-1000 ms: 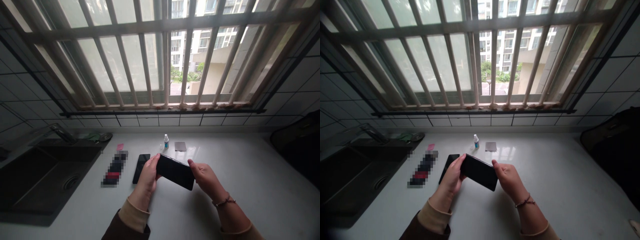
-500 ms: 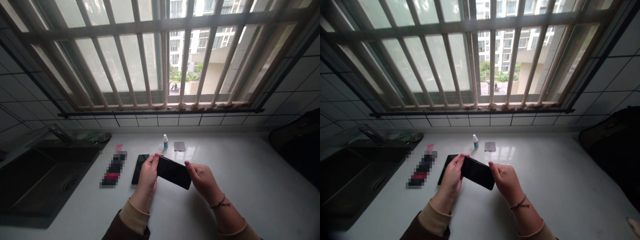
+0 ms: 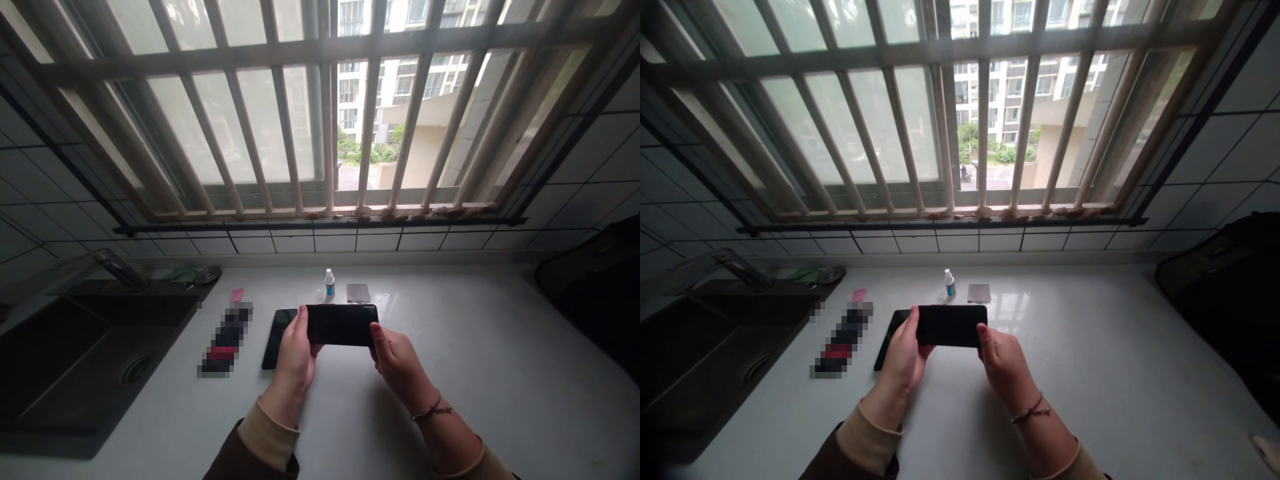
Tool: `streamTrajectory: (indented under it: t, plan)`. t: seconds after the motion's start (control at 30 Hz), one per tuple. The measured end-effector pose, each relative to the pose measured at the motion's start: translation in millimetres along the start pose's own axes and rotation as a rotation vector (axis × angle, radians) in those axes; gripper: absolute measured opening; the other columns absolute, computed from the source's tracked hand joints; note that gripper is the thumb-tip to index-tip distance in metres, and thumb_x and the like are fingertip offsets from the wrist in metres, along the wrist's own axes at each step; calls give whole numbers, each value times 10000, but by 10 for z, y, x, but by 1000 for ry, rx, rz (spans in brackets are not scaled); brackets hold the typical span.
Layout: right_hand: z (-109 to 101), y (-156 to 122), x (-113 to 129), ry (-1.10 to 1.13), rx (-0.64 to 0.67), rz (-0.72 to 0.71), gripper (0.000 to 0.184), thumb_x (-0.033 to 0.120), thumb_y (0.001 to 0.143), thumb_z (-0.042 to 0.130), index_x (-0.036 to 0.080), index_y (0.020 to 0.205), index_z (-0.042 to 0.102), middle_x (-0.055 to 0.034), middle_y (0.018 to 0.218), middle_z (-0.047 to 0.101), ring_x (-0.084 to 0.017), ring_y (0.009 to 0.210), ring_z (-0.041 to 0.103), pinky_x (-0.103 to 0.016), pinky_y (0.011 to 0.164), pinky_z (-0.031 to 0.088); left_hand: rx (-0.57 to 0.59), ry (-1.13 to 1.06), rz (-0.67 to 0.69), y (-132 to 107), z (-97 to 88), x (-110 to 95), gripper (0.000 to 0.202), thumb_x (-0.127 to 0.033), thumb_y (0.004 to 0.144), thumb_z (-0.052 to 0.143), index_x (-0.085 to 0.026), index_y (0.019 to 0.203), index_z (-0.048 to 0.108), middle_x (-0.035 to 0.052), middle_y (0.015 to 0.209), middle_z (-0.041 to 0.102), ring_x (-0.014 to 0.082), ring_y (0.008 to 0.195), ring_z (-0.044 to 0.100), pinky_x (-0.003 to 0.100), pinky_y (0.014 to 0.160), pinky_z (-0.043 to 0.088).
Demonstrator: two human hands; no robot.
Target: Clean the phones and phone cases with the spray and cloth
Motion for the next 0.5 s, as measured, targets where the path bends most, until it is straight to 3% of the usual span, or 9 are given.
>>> streamTrajectory:
  t: [0.1,0.2,0.3,0.37,0.43,0.5]
  plan:
    - [-111,10,-125,73,-114,105,776,860,1000,232,252,593,489,-21,496,536,-174,442,553,-293,486,410,109,179,13,-49,121,13,571,-666,931,698,-140,1153,688,82,861,754,177,594,714,235,443,514]
    - [-164,9,-217,207,-176,207,774,900,964,278,256,581,471,-15,474,515,-175,424,535,-303,474,423,209,239,-1,-90,224,63,630,-730,925,652,-138,1139,658,80,807,750,170,530,690,238,437,505]
    - [-141,5,-249,349,-194,259,769,927,933,314,264,567,447,0,447,475,-170,412,504,-316,479,435,267,229,-16,-111,283,100,628,-717,937,647,-110,1097,668,136,835,776,195,624,733,267,549,574]
    - [-88,3,-233,413,-169,257,768,928,931,315,265,571,457,8,440,461,-167,414,489,-320,488,440,227,185,6,-102,257,76,593,-662,935,696,-103,1134,686,155,937,794,215,758,766,309,689,627]
    - [-10,2,-170,432,-95,217,772,912,944,326,249,596,513,2,453,494,-169,433,509,-317,513,455,153,100,26,-86,196,39,551,-601,928,743,-125,1203,697,149,1077,795,227,908,772,352,837,636]
    - [103,-14,-72,414,45,161,783,890,958,358,219,625,584,-24,490,574,-173,478,568,-308,567,483,100,10,35,-68,144,8,516,-565,920,769,-150,1219,703,133,1153,783,228,982,758,364,896,619]
Point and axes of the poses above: each hand's wrist, its own y-axis towards the middle knuckle, its own z-axis out of the palm, x = y × z, the point moved 9 cm from there along y, towards the middle knuckle
